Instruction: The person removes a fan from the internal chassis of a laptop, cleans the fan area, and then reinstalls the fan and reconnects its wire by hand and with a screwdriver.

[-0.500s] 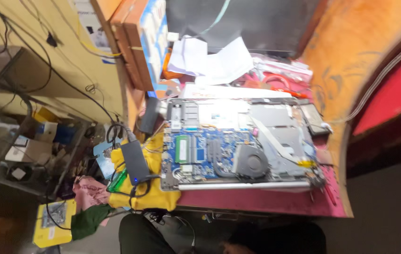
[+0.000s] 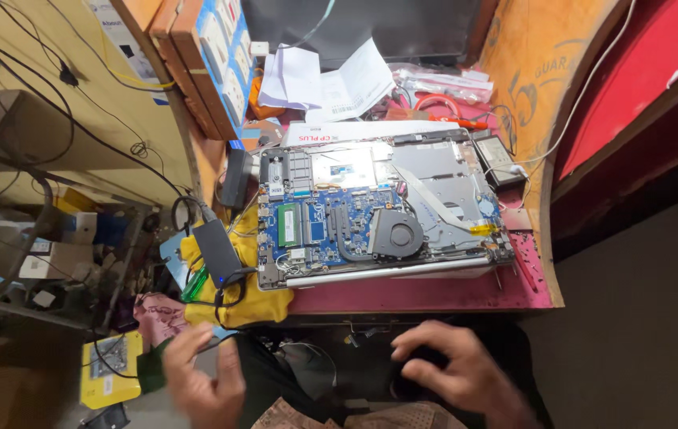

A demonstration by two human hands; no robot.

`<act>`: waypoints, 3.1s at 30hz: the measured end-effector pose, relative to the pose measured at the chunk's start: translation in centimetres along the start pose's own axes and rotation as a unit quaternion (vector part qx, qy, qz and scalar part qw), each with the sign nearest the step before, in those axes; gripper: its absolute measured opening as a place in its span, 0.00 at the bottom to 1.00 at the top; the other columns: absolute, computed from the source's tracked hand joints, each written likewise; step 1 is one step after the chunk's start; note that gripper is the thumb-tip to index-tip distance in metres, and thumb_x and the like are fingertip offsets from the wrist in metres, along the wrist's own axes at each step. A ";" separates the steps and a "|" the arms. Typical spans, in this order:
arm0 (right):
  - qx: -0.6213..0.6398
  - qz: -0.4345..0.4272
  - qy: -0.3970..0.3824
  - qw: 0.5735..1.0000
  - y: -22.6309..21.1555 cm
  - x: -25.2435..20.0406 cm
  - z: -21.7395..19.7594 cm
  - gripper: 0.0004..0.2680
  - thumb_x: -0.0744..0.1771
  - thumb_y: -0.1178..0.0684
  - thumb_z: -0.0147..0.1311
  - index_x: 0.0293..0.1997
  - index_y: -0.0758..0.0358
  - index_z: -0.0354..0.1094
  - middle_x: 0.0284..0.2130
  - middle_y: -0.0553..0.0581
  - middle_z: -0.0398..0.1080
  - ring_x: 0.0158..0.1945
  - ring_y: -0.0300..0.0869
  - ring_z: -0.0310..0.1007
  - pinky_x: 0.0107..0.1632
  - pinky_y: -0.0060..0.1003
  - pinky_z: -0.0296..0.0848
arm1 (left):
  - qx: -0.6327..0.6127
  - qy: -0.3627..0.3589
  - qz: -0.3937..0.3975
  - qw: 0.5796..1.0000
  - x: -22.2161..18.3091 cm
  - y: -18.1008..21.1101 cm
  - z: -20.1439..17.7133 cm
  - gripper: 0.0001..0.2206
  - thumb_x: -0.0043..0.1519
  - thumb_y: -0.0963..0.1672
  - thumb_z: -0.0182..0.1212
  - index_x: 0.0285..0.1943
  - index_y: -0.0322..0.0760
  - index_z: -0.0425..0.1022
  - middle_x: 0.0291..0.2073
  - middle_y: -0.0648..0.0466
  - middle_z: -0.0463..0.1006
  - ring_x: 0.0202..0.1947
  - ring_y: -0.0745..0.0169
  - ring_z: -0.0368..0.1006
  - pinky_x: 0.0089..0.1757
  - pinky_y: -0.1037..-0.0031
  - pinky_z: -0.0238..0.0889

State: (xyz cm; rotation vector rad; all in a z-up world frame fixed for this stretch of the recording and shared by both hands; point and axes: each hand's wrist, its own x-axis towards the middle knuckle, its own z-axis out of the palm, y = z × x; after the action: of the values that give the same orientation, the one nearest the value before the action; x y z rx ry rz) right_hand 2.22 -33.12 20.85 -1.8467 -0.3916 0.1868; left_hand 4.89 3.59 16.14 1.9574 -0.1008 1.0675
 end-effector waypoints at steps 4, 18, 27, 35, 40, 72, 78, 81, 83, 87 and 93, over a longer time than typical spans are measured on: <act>-0.151 -0.164 0.187 0.957 -4.9 4.2 -2.9 0.10 0.63 0.53 0.67 0.46 0.59 0.75 0.41 0.55 0.79 0.47 0.42 0.80 0.53 0.36 0.78 | -0.078 -0.050 0.166 0.982 6.1 3.8 4.7 0.17 0.62 0.47 0.68 0.53 0.34 0.70 0.53 0.44 0.74 0.57 0.45 0.71 0.59 0.59 0.65; -0.387 -0.068 0.091 0.915 -7.6 12.6 -5.6 0.35 0.55 0.45 0.74 0.67 0.63 0.59 0.54 0.64 0.70 0.58 0.56 0.67 0.60 0.51 0.62 | -0.025 -0.072 0.225 0.971 8.2 2.6 10.7 0.20 0.63 0.53 0.64 0.53 0.37 0.70 0.53 0.46 0.73 0.59 0.40 0.70 0.61 0.46 0.62; -0.371 -0.083 0.095 0.920 -6.5 12.9 -6.4 0.39 0.52 0.48 0.76 0.68 0.62 0.55 0.51 0.64 0.69 0.58 0.55 0.66 0.62 0.53 0.60 | 0.007 -0.067 0.245 0.967 7.0 1.0 10.8 0.15 0.65 0.49 0.65 0.53 0.39 0.70 0.53 0.48 0.75 0.59 0.44 0.70 0.60 0.48 0.60; 0.105 -0.153 0.253 0.950 -4.6 8.5 -7.7 0.38 0.61 0.61 0.69 0.77 0.58 0.42 0.63 0.61 0.60 0.62 0.43 0.70 0.61 0.41 0.75 | 0.056 -0.070 0.245 0.965 6.3 0.9 10.5 0.15 0.65 0.52 0.63 0.53 0.43 0.71 0.52 0.52 0.74 0.58 0.51 0.68 0.60 0.50 0.55; 0.295 -0.189 0.281 0.893 -1.0 4.0 -8.3 0.23 0.67 0.69 0.62 0.70 0.70 0.55 0.58 0.64 0.69 0.64 0.44 0.72 0.70 0.38 0.72 | 0.053 -0.081 0.244 0.965 6.4 0.8 10.6 0.15 0.66 0.52 0.63 0.53 0.43 0.72 0.51 0.53 0.74 0.58 0.51 0.68 0.59 0.51 0.56; -0.345 -0.240 0.222 0.880 -4.4 11.6 -6.0 0.05 0.63 0.67 0.63 0.34 0.64 0.74 0.42 0.58 0.77 0.45 0.43 0.79 0.44 0.33 0.78 | 0.053 -0.070 0.242 0.966 6.9 1.4 10.7 0.14 0.66 0.52 0.60 0.51 0.41 0.74 0.50 0.52 0.75 0.54 0.50 0.70 0.55 0.52 0.59; -0.290 -0.188 0.214 0.914 -4.3 11.8 -5.9 0.05 0.64 0.68 0.62 0.36 0.66 0.74 0.43 0.59 0.78 0.39 0.39 0.80 0.38 0.30 0.78 | 0.054 -0.066 0.248 0.965 6.9 1.3 10.8 0.14 0.67 0.51 0.60 0.51 0.41 0.73 0.49 0.52 0.75 0.54 0.51 0.70 0.55 0.53 0.59; -0.265 -0.158 0.206 0.929 -3.9 11.9 -5.9 0.05 0.63 0.69 0.62 0.36 0.65 0.74 0.44 0.59 0.78 0.41 0.39 0.81 0.38 0.28 0.79 | 0.053 -0.070 0.246 0.965 6.8 1.2 10.7 0.14 0.67 0.51 0.61 0.52 0.40 0.72 0.50 0.52 0.74 0.55 0.51 0.69 0.55 0.52 0.59; -0.249 -0.149 0.206 0.934 -3.7 11.8 -5.9 0.06 0.63 0.69 0.62 0.36 0.65 0.74 0.45 0.59 0.78 0.41 0.39 0.81 0.40 0.29 0.79 | 0.056 -0.079 0.246 0.965 6.8 1.2 10.7 0.14 0.67 0.51 0.61 0.53 0.40 0.72 0.50 0.52 0.74 0.55 0.51 0.69 0.55 0.53 0.59; -0.246 -0.162 0.207 0.933 -3.5 11.8 -6.1 0.07 0.62 0.69 0.63 0.39 0.65 0.74 0.47 0.59 0.77 0.49 0.41 0.80 0.49 0.32 0.79 | 0.059 -0.076 0.242 0.965 6.8 1.2 10.8 0.14 0.67 0.51 0.60 0.53 0.40 0.73 0.50 0.53 0.74 0.55 0.51 0.69 0.54 0.53 0.59; -0.216 -0.166 0.164 0.948 -3.2 11.6 -7.3 0.11 0.59 0.67 0.66 0.43 0.68 0.75 0.49 0.63 0.75 0.54 0.45 0.77 0.55 0.35 0.78 | 0.062 -0.073 0.237 0.967 6.7 1.2 10.8 0.13 0.67 0.50 0.60 0.52 0.41 0.73 0.49 0.53 0.74 0.54 0.52 0.69 0.54 0.53 0.60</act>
State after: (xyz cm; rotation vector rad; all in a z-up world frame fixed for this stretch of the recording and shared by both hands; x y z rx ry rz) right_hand 14.87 -34.66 26.95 -2.1548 -0.5317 -0.4680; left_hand 15.44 -2.91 19.05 2.1829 -0.6220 1.2511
